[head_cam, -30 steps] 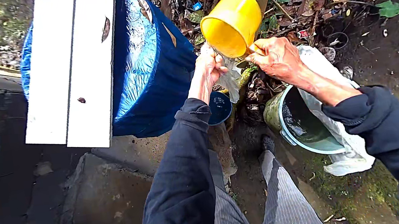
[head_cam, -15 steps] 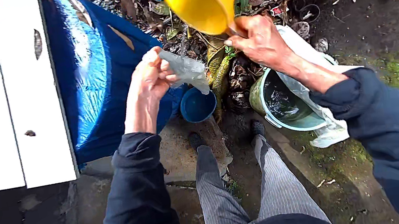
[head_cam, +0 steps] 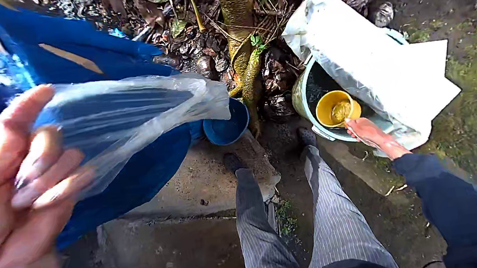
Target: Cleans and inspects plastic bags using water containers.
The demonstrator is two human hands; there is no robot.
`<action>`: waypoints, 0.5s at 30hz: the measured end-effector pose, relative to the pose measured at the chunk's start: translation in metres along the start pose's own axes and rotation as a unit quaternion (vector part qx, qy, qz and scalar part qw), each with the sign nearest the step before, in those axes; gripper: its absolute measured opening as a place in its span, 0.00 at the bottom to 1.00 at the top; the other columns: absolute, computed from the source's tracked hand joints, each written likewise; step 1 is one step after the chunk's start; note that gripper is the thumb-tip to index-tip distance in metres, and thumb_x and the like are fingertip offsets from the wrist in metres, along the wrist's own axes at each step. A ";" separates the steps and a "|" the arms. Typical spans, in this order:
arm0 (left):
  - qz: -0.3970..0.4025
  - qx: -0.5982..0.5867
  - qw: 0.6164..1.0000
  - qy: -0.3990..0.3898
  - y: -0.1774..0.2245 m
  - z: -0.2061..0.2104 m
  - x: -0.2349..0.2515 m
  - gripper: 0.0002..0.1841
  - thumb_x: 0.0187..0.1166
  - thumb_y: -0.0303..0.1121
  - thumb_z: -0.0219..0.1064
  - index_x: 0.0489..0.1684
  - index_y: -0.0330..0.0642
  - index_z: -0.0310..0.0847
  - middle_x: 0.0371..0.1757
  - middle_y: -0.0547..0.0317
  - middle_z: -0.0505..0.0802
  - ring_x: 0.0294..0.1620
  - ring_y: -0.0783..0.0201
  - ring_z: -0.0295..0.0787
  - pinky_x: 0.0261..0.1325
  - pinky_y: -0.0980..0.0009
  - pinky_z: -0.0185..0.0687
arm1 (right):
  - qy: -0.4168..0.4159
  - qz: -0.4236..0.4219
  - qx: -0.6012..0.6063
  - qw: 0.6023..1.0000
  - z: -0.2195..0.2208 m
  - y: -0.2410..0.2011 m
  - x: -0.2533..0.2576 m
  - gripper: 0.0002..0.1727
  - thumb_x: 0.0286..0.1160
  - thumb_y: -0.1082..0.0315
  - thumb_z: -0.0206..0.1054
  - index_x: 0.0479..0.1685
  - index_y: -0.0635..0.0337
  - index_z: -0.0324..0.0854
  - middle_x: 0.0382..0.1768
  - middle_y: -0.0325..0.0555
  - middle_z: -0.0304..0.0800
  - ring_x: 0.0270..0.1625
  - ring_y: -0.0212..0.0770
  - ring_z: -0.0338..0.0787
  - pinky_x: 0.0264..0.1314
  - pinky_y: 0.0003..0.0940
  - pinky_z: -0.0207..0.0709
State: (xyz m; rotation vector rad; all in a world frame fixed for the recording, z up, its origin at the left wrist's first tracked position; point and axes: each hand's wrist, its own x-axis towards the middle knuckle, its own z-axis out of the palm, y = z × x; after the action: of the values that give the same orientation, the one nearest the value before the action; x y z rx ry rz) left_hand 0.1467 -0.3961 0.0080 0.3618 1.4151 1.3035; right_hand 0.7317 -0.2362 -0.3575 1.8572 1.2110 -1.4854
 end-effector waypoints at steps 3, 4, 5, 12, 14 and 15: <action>0.011 -0.048 0.999 0.010 -0.002 0.014 -0.024 0.21 0.94 0.38 0.46 0.81 0.46 0.71 0.25 0.69 0.81 0.16 0.78 0.74 0.18 0.85 0.74 | 0.007 0.033 -0.036 0.999 0.013 0.009 0.061 0.28 0.95 0.50 0.48 0.66 0.68 0.78 0.53 0.61 0.88 0.46 0.51 0.91 0.52 0.49 0.84; 0.011 -0.045 0.998 0.032 0.001 0.030 -0.030 0.20 0.94 0.36 0.47 0.78 0.46 0.74 0.24 0.69 0.81 0.15 0.78 0.74 0.18 0.85 0.73 | 0.020 0.035 -0.057 0.998 0.018 0.012 0.079 0.27 0.93 0.51 0.52 0.67 0.68 0.79 0.55 0.64 0.88 0.50 0.55 0.93 0.57 0.55 0.85; 0.011 -0.036 0.998 0.059 0.003 0.046 -0.034 0.19 0.93 0.35 0.47 0.76 0.45 0.76 0.23 0.68 0.82 0.15 0.78 0.74 0.17 0.86 0.73 | 0.033 0.036 -0.084 0.995 0.023 0.013 0.094 0.25 0.91 0.53 0.55 0.67 0.69 0.79 0.58 0.67 0.88 0.54 0.60 0.92 0.60 0.59 0.84; -0.032 -0.091 0.993 0.061 -0.011 -0.013 -0.071 0.22 0.93 0.36 0.50 0.84 0.49 0.71 0.27 0.64 0.85 0.18 0.75 0.78 0.22 0.81 0.77 | 0.067 0.067 -0.220 0.971 0.040 0.009 0.152 0.22 0.82 0.65 0.63 0.66 0.73 0.78 0.69 0.74 0.81 0.76 0.69 0.79 0.72 0.69 0.71; -0.040 -0.080 0.993 0.073 -0.019 -0.018 -0.078 0.22 0.93 0.37 0.48 0.84 0.48 0.70 0.28 0.63 0.84 0.17 0.74 0.75 0.21 0.80 0.74 | 0.070 0.047 -0.203 0.976 0.047 0.014 0.165 0.21 0.84 0.65 0.60 0.65 0.74 0.78 0.69 0.75 0.81 0.76 0.70 0.79 0.72 0.71 0.70; -0.042 -0.056 0.994 0.080 -0.022 -0.015 -0.080 0.22 0.94 0.38 0.46 0.82 0.48 0.70 0.27 0.65 0.82 0.16 0.74 0.73 0.20 0.80 0.72 | 0.070 0.021 -0.172 0.982 0.050 0.021 0.173 0.22 0.88 0.63 0.56 0.67 0.73 0.79 0.68 0.75 0.81 0.75 0.70 0.80 0.73 0.72 0.70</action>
State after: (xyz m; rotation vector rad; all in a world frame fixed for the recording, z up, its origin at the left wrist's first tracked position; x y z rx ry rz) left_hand 0.1700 -0.4756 0.0261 0.1228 1.4655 1.3599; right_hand 0.7282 -0.2268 -0.5385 1.7593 1.3852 -1.0552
